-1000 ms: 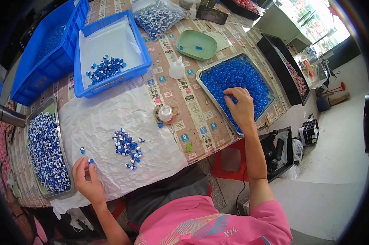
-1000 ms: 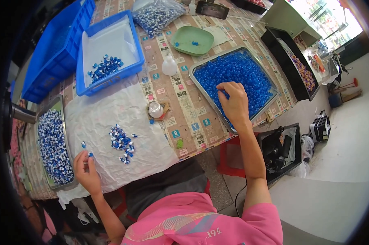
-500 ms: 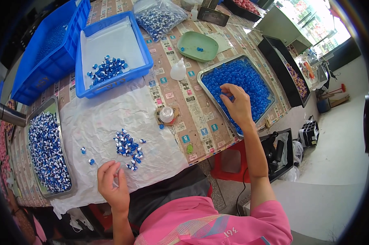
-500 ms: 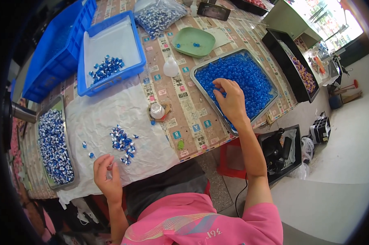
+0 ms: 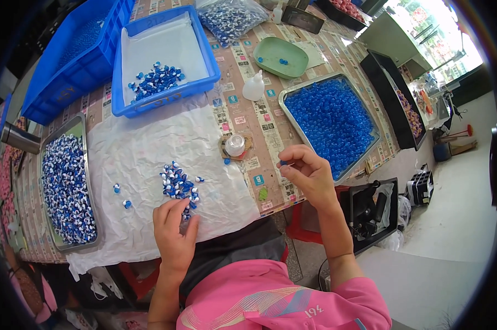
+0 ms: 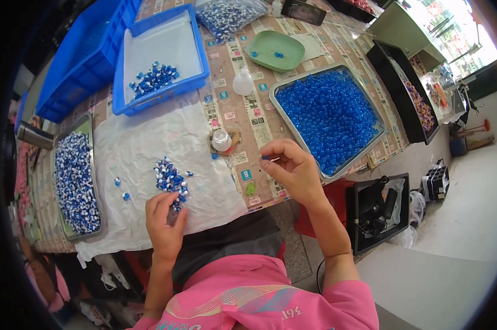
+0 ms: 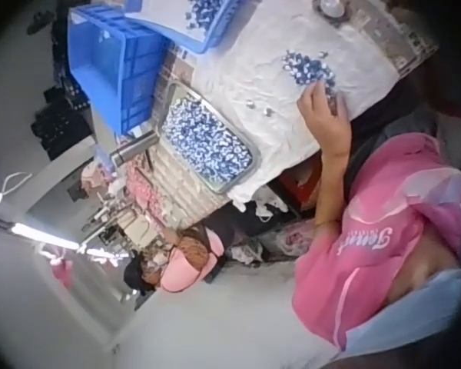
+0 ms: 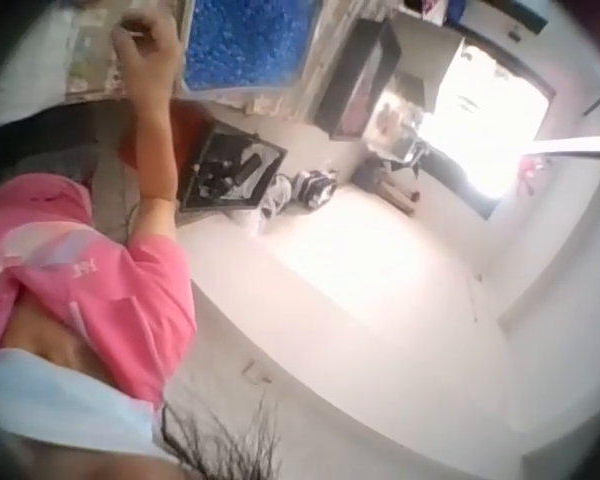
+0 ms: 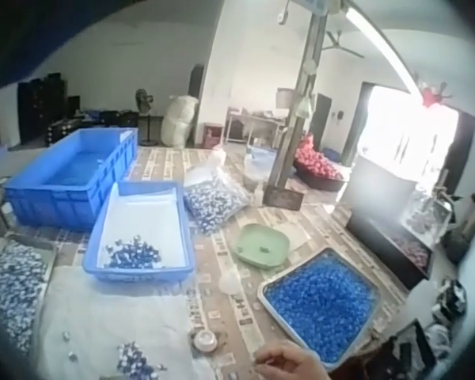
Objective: Assembling small white and blue plastic toy components using a small bottle of adhesive.
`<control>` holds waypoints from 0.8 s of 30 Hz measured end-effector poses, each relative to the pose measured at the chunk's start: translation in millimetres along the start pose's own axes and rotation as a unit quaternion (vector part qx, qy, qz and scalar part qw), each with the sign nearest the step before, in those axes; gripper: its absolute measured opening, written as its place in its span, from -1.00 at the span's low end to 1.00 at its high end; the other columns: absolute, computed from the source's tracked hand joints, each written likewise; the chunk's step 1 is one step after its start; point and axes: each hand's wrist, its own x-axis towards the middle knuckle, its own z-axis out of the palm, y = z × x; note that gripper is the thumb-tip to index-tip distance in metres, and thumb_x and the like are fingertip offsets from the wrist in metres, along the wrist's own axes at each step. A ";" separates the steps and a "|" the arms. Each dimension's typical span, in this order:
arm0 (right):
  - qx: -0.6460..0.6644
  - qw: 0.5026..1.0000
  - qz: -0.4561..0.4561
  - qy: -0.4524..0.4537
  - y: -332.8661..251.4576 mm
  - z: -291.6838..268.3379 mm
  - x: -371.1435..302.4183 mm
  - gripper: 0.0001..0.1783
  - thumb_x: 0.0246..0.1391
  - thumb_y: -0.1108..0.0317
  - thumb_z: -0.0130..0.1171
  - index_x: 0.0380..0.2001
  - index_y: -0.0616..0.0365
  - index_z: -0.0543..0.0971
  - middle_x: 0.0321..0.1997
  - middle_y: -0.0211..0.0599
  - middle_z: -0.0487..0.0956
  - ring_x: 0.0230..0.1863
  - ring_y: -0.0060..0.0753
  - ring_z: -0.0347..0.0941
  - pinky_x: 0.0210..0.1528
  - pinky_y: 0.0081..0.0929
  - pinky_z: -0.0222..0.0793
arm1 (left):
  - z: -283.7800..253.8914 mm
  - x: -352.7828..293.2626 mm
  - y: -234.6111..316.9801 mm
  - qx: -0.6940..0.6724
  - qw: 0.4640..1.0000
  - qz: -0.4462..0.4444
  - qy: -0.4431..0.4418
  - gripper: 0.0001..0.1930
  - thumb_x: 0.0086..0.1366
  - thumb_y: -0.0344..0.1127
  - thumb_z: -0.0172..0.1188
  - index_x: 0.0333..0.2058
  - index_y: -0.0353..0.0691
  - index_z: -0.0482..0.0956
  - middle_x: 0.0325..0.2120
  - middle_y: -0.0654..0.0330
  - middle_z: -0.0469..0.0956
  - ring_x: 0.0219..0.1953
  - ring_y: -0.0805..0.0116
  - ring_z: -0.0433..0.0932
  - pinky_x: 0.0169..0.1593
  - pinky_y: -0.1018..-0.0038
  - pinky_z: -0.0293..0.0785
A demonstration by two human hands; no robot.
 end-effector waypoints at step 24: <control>0.092 0.987 0.129 -0.027 3.2 55.6 -8.8 -0.79 0.02 0.63 0.16 -0.22 0.33 0.58 -0.14 -0.20 0.61 -0.24 -0.51 0.57 -0.21 -0.60 0.48 | -41.3 -9.7 -32.9 -0.101 0.990 -0.102 0.019 -0.63 0.00 -0.61 0.28 -0.15 -0.24 0.58 -0.18 0.14 0.52 -0.17 0.25 0.49 -0.15 0.45 0.45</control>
